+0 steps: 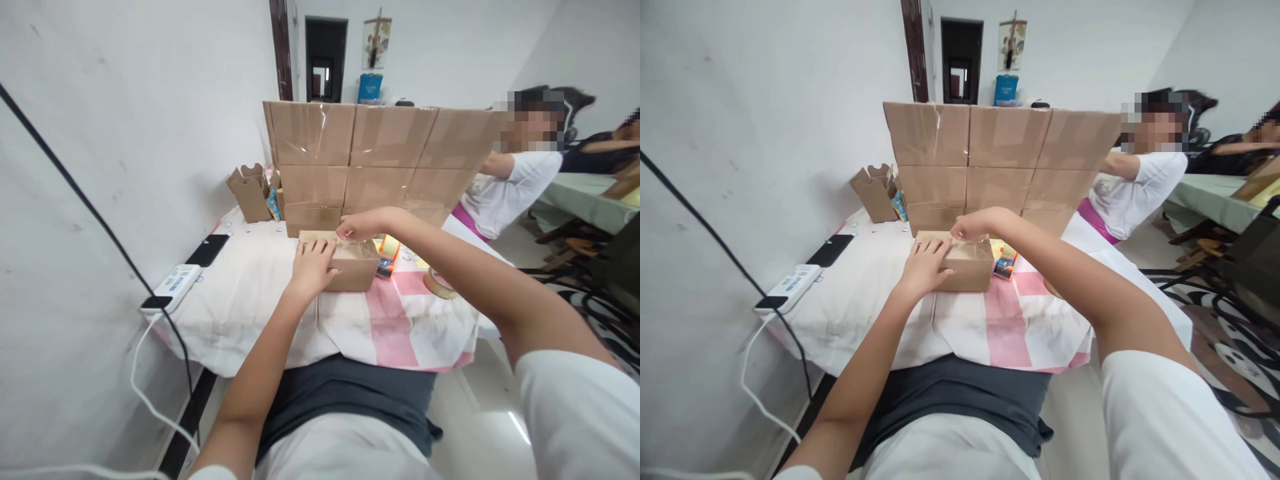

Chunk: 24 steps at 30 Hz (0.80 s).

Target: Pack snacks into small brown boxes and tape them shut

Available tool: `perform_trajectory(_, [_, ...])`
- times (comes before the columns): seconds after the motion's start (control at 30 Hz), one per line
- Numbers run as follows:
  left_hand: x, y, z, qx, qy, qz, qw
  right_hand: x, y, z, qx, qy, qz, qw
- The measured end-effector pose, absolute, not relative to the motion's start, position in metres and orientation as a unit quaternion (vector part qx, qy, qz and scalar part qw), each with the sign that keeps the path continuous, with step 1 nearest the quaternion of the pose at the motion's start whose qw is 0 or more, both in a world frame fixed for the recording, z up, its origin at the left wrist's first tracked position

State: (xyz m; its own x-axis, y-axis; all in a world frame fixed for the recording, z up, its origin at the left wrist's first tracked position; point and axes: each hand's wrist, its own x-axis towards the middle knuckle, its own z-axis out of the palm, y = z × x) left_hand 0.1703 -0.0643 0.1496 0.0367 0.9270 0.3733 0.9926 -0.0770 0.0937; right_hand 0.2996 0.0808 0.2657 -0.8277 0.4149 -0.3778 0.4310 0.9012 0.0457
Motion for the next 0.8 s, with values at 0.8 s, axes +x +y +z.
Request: perform_trajectory(0.8, [0.214,-0.062,0.143,-0.662,-0.724,-0.165,0.104,0.278,0.090,0.211,0.227,0.965,0.013,0.132])
